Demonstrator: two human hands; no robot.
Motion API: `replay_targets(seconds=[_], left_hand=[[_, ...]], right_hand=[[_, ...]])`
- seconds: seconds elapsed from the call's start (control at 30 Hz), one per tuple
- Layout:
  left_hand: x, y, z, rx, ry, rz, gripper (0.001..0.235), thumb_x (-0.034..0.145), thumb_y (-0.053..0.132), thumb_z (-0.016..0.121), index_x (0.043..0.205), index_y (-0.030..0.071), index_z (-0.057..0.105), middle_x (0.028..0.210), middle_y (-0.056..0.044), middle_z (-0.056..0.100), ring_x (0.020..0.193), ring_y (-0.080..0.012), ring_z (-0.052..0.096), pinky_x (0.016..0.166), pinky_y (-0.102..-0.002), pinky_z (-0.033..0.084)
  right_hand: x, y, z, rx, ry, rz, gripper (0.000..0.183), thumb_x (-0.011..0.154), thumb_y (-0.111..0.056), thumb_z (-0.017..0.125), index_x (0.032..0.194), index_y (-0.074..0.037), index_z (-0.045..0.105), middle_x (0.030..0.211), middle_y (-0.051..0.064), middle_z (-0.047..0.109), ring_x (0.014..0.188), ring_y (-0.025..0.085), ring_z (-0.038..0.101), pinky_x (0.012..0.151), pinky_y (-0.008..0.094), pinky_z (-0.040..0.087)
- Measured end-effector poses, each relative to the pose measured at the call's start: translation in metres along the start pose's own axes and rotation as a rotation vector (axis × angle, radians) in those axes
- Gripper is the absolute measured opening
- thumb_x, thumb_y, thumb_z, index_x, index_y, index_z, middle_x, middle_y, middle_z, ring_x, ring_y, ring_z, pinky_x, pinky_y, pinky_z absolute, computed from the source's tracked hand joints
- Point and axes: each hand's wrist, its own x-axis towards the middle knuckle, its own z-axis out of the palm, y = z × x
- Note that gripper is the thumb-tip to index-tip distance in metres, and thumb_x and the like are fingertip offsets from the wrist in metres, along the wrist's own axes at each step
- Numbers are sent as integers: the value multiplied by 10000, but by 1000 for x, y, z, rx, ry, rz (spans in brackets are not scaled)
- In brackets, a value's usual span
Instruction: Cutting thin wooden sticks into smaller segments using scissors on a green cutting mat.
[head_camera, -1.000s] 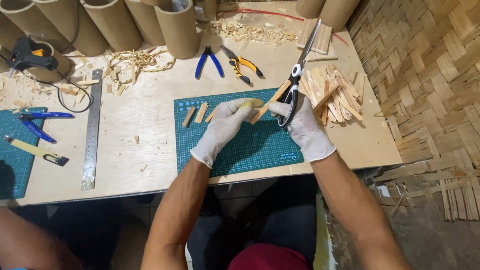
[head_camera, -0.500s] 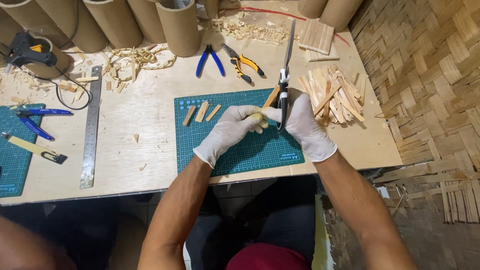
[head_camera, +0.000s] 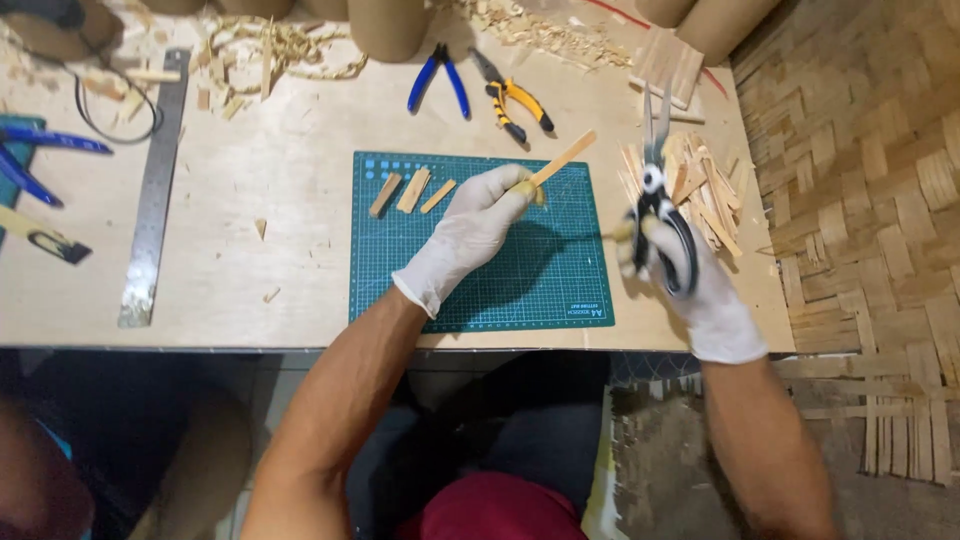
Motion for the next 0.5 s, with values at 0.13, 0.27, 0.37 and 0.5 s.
replay_targets(seconds=[0.13,0.27,0.37,0.5], left_hand=[[1,3,0,4,33,24,179,948,125,549,899,111,721,619,27,488,597,-81,408,574,-224,376],[0,6,5,11,32,-4,195,938,109,537,907,98,730,621,23,477,611,-84,395,580,-230,362],[1,3,9,26,14,-34,198,931,112,537,895,106,732,616,30,473,609,-80,382,581,-226,351],[-3,10,10,37,6,-51,204,929,108,529,877,109,726,616,40,462,617,-73,374,592,-223,351]], right_hand=[[-33,-10,-9,-411,-126,63,314,972,-248,588,989,57,661,764,179,704,665,227,711,600,327,567],[-49,-15,-8,-644,-212,141,253,868,-222,749,860,30,732,671,120,728,623,175,703,628,298,555],[-42,-20,4,-600,-232,112,246,841,-237,784,863,1,726,597,54,666,528,65,613,483,183,464],[-25,-11,10,-599,-256,94,255,830,-252,801,874,-8,737,594,69,672,520,74,608,476,183,461]])
